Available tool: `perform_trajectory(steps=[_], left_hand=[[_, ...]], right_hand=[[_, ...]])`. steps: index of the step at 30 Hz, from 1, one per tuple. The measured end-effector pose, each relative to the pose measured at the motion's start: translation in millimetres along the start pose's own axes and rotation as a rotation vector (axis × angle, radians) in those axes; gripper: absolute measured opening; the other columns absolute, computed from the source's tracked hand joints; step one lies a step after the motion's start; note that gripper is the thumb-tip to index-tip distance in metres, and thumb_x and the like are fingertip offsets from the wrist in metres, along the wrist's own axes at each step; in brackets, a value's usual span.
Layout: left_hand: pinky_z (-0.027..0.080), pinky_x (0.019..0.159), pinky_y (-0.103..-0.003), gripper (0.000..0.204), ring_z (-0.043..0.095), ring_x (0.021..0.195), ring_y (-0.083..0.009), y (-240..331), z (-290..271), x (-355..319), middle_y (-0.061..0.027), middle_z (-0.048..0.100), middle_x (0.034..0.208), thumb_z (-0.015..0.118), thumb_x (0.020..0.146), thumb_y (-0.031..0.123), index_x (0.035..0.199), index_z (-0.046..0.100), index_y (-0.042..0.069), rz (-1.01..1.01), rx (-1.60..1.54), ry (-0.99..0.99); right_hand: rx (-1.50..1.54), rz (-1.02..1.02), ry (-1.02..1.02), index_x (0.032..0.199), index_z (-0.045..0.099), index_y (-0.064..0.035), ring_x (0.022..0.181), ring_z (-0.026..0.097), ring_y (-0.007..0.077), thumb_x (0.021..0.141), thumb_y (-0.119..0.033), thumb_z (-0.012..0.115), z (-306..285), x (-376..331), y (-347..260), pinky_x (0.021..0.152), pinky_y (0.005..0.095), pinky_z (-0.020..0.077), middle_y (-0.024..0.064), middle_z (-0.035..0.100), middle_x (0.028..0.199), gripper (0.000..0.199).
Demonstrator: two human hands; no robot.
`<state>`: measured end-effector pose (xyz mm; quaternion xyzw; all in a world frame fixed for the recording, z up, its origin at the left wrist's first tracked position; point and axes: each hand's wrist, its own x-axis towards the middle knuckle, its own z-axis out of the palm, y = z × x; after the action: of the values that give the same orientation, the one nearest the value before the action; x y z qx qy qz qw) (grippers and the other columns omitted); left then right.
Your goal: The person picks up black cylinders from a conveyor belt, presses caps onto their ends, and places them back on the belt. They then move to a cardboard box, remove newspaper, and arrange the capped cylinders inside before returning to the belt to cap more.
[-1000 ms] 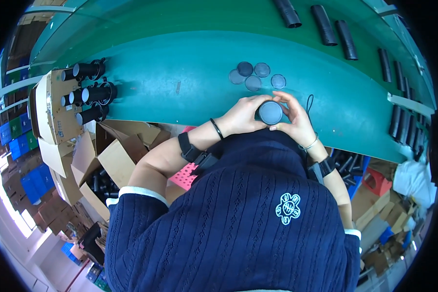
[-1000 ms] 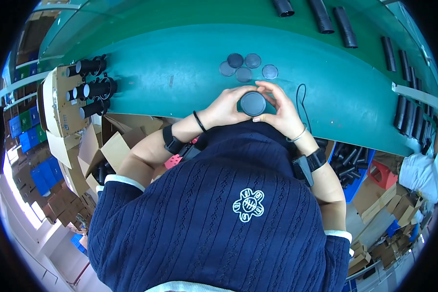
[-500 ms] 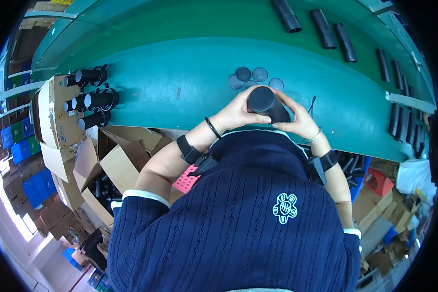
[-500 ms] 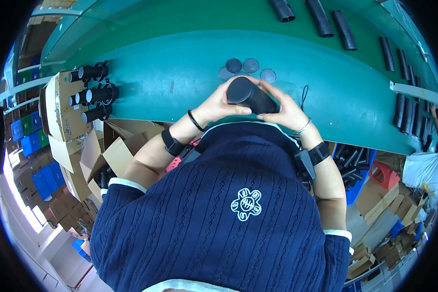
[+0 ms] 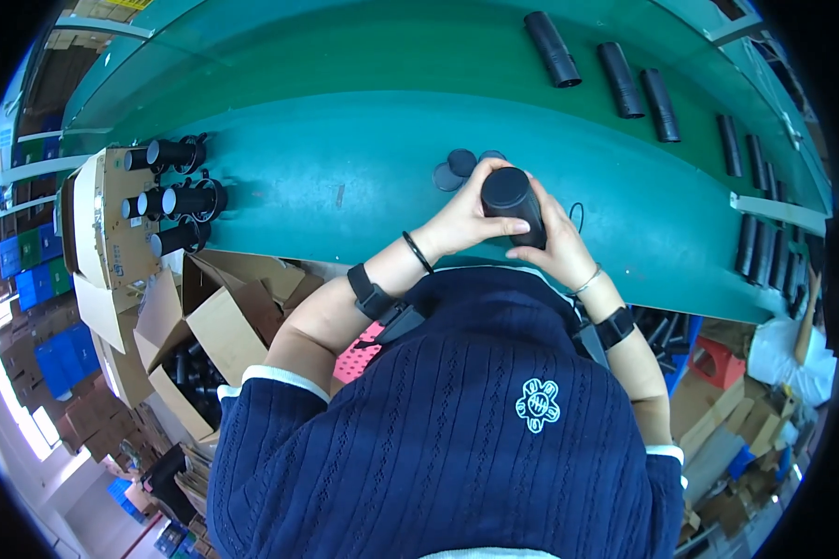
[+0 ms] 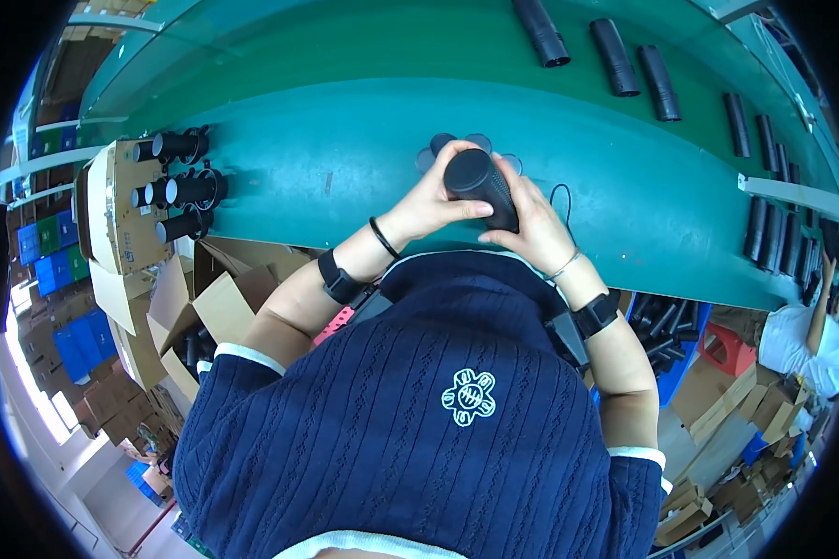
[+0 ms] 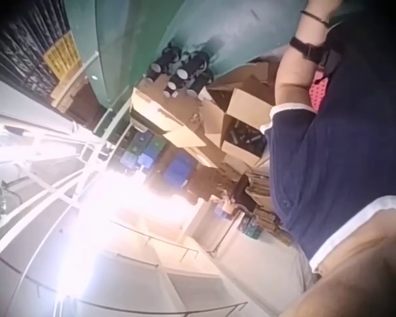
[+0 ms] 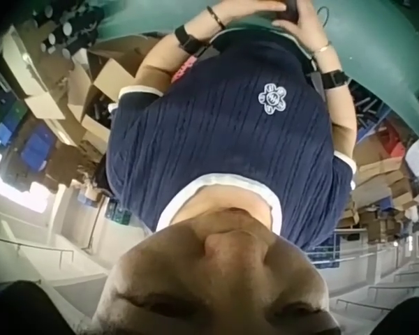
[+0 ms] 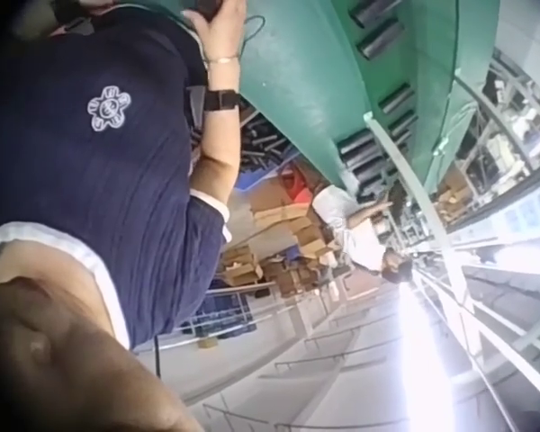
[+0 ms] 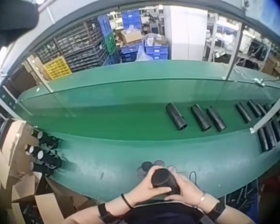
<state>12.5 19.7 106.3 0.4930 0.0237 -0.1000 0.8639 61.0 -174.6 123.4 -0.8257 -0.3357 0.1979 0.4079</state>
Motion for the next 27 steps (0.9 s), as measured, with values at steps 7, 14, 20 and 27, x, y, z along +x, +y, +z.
perform_trajectory(steps=[7, 14, 20, 27], left_hand=[[0.040, 0.104, -0.035, 0.072, 0.050, 0.119, -0.0183, -23.0, -35.2, -6.0, -0.0063, 0.051, 0.125, 0.082, 0.068, 0.002, 0.131, 0.046, 0.004, -0.033, 0.247, -0.189], [0.042, 0.101, -0.037, 0.070, 0.051, 0.121, -0.0228, -17.3, -30.1, -19.4, -0.0099, 0.051, 0.130, 0.079, 0.072, 0.008, 0.132, 0.044, 0.003, -0.001, 0.442, -0.130], [0.045, 0.098, -0.038, 0.071, 0.055, 0.119, -0.0304, -22.3, -26.8, -23.9, -0.0170, 0.055, 0.127, 0.078, 0.072, 0.013, 0.132, 0.042, 0.001, 0.105, 0.778, -0.161], [0.046, 0.096, -0.039, 0.071, 0.056, 0.117, -0.0319, -22.6, -25.8, -22.3, -0.0180, 0.056, 0.126, 0.077, 0.073, 0.014, 0.133, 0.041, 0.001, 0.103, 0.777, -0.164]], right_hand=[[0.511, 0.088, -0.098, 0.147, 0.035, -0.0125, 0.121, 0.044, 0.0208, 0.069, -0.019, 0.081, 2.1, 9.3, 3.7, 0.097, 0.0352, 0.0413, 0.0081, 0.046, 0.126, 0.091], [0.425, 0.056, 0.040, 0.130, 0.055, -0.0083, 0.118, 0.051, 0.0201, 0.069, -0.012, 0.081, 28.6, 4.8, 9.1, 0.095, 0.0333, 0.0451, 0.0081, 0.047, 0.131, 0.066], [0.308, -0.023, 0.056, 0.130, 0.054, -0.0077, 0.118, 0.050, 0.0260, 0.064, -0.017, 0.085, 31.7, 1.2, -1.3, 0.095, 0.0349, 0.0463, 0.0113, 0.049, 0.129, 0.074], [0.274, -0.033, 0.061, 0.131, 0.052, -0.0057, 0.118, 0.051, 0.0231, 0.065, -0.020, 0.085, 32.2, 1.4, -1.1, 0.095, 0.0320, 0.0457, 0.0108, 0.047, 0.130, 0.075]])
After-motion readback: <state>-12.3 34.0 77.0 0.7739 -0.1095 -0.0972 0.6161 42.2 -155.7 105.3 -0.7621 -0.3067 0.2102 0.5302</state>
